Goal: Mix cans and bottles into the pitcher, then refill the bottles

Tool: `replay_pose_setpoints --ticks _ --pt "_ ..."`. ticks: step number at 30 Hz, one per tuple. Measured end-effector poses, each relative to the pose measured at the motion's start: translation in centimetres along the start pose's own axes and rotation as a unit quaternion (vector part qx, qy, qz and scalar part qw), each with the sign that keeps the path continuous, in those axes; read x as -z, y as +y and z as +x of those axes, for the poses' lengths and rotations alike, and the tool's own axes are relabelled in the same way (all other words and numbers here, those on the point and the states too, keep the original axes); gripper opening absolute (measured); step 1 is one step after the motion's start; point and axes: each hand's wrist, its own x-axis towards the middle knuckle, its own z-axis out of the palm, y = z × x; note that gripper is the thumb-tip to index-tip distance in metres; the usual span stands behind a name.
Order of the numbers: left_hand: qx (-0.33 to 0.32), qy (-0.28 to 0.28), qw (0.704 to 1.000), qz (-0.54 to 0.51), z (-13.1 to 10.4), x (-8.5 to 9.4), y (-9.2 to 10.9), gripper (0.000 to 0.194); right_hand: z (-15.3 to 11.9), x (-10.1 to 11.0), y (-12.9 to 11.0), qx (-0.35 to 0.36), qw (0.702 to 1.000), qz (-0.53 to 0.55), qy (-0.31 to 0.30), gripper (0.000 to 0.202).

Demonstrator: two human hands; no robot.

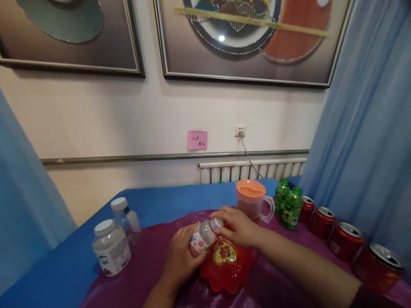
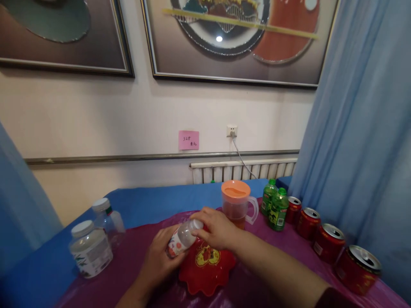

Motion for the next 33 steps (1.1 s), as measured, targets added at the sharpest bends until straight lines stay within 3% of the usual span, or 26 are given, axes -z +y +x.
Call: replay_pose_setpoints --ticks 4,7,10,16,19,22,24,27,30,33 --pt "0.02 -0.012 1.0 -0.02 0.2 0.6 0.3 0.052 -0.3 1.1 0.3 0.046 0.996 0.061 -0.041 0.061" --pt "0.023 -0.015 1.0 -0.01 0.1 0.5 0.3 0.051 -0.1 1.0 0.0 -0.032 0.999 0.019 -0.009 0.069" --pt "0.006 -0.03 1.0 0.001 0.1 0.5 0.5 0.05 0.3 0.5 -0.3 -0.098 0.994 -0.037 -0.005 0.046" --pt "0.044 -0.055 0.997 -0.03 0.1 1.2 0.6 0.05 1.7 0.9 -0.4 -0.017 0.999 -0.019 -0.038 0.02" --pt "0.11 -0.081 0.982 -0.133 0.0 1.8 0.2 0.052 3.2 1.4 -0.1 0.029 0.998 0.033 -0.052 0.02" --pt "0.186 -0.113 0.934 -0.283 -0.3 2.4 -0.4 0.052 5.5 1.3 1.0 0.026 0.988 0.154 -0.015 0.025" --pt "0.239 -0.063 0.904 -0.347 -0.4 2.9 -0.9 0.052 7.2 0.5 2.2 -0.009 0.98 0.199 0.025 0.03" --pt "0.305 0.102 0.879 -0.351 -0.4 3.8 -1.8 0.054 9.0 -2.2 4.1 -0.063 0.978 0.196 0.045 0.03" --pt "0.329 0.248 0.865 -0.285 -0.2 4.6 -2.4 0.054 9.6 -7.0 5.0 -0.119 0.979 0.167 0.015 0.019" --pt "0.323 0.332 0.859 -0.22 -0.1 5.1 -2.3 0.049 9.5 -12.0 4.8 -0.156 0.98 0.121 -0.042 0.022"
